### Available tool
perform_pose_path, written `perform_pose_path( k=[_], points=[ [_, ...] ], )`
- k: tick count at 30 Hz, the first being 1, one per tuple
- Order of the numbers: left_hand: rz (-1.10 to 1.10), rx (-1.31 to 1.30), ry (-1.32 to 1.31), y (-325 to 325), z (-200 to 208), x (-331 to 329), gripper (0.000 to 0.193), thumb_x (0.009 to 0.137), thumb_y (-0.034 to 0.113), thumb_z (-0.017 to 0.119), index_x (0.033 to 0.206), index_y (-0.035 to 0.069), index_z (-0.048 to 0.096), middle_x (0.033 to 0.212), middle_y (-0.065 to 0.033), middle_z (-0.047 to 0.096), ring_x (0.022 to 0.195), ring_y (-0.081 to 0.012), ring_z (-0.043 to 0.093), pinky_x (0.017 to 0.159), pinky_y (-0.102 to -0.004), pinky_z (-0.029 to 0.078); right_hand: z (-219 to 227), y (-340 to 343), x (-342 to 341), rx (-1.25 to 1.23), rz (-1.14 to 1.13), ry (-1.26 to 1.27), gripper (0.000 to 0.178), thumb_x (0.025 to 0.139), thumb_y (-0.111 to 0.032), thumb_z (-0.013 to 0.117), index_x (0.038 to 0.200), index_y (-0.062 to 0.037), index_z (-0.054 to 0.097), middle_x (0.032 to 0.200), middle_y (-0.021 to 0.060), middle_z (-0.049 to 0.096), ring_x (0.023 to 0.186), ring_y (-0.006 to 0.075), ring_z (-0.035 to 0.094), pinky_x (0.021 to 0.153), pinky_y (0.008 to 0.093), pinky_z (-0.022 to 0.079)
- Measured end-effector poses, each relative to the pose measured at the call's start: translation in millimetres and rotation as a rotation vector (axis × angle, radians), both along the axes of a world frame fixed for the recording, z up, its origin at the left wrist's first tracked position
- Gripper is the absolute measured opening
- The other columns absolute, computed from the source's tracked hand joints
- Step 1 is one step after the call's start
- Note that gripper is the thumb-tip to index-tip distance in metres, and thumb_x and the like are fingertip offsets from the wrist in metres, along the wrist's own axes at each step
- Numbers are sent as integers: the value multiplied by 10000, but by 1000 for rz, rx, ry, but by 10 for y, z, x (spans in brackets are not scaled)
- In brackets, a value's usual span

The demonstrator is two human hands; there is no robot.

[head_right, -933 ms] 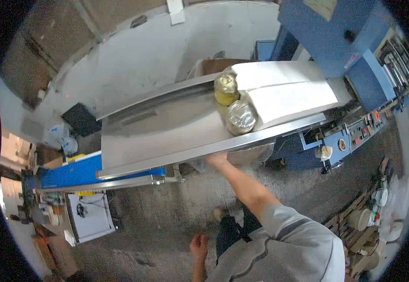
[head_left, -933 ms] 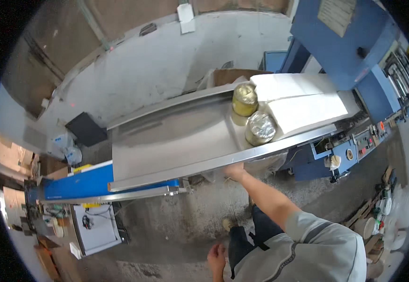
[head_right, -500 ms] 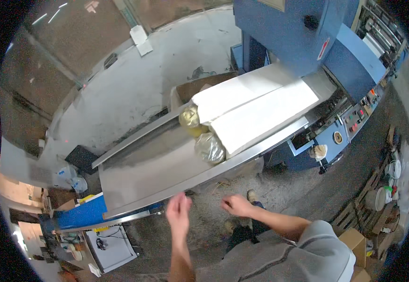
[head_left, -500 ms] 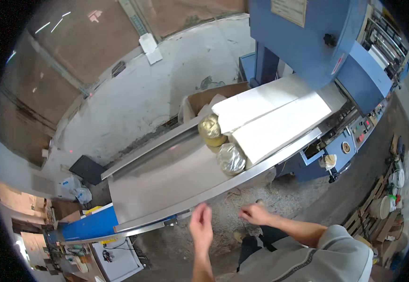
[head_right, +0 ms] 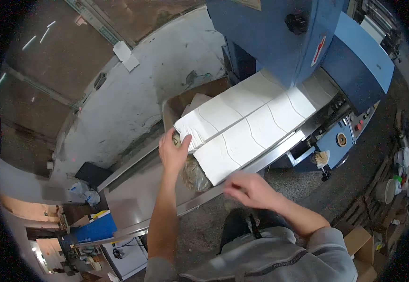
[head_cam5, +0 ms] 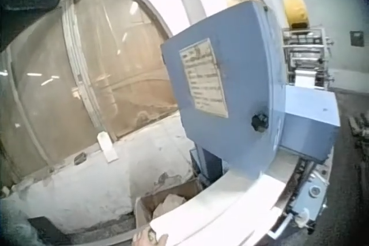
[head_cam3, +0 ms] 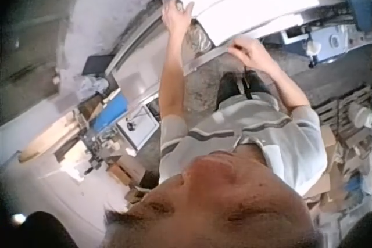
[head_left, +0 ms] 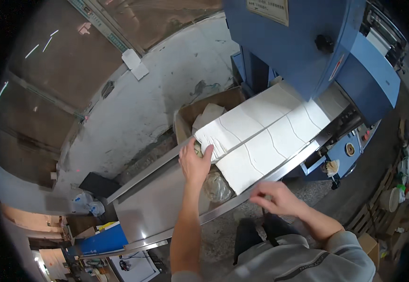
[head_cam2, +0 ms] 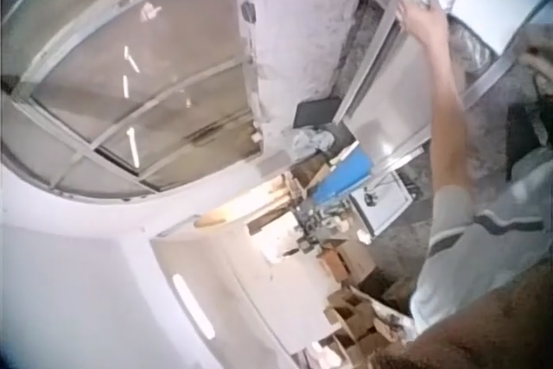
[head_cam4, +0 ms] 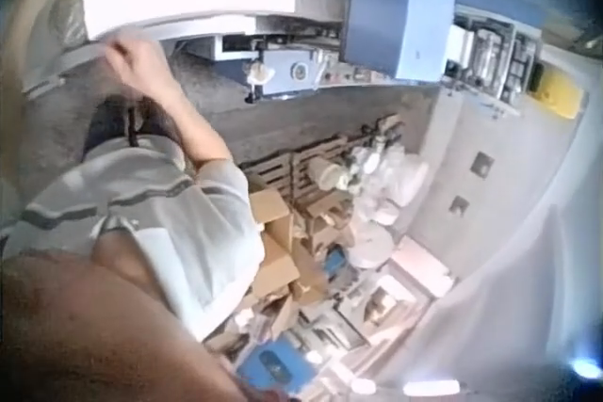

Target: Sorting stacks of paper products from a production machine and placing them onto a conveyor belt for packaging.

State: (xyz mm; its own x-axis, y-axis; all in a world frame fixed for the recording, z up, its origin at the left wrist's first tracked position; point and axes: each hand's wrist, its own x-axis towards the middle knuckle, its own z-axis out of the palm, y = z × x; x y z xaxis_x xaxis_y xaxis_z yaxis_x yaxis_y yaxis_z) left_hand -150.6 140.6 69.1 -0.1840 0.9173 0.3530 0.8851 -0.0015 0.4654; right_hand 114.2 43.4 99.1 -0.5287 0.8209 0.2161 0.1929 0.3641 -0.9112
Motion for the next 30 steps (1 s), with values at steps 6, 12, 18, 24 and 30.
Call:
perform_pose_path(
  k=[6,12,18,24,30],
  points=[
    [-150,24,-108,-58,-4,-193,524,799,266,731,1197,-21,548,1156,-214,598,1115,-399,516,996,-468,386,214,495,-459,106,-185,-90,158,875,-140,682,902,1,618,843,134,622,669,239,648,590,318,511],
    [-95,67,-154,-116,-81,-685,495,796,245,723,1185,-10,555,1143,-208,606,1120,-395,522,1015,-462,379,237,429,-854,94,-253,-206,168,858,-144,696,935,-13,623,843,135,610,691,272,645,611,339,517],
    [-84,-99,-499,22,-240,-1036,496,866,289,689,1229,-28,568,1130,-195,646,1055,-350,606,936,-414,459,295,641,-1536,335,-67,-311,376,759,-129,737,1099,-44,600,1083,148,582,1018,341,576,845,403,502],
    [-174,-168,-661,261,-211,-1126,427,927,231,636,1245,-42,553,1012,-179,690,913,-252,665,825,-330,509,-235,1281,-1974,599,13,-678,749,640,-219,817,1289,-4,512,1295,234,494,1247,399,445,1070,451,359],
    [-184,-371,-814,345,-160,-1245,434,932,204,642,1260,-62,538,936,-137,706,822,-149,657,728,-271,522,-212,1132,-2061,676,12,-738,608,782,-198,661,1313,44,489,1277,277,509,1261,439,438,1058,506,343]
  ],
)
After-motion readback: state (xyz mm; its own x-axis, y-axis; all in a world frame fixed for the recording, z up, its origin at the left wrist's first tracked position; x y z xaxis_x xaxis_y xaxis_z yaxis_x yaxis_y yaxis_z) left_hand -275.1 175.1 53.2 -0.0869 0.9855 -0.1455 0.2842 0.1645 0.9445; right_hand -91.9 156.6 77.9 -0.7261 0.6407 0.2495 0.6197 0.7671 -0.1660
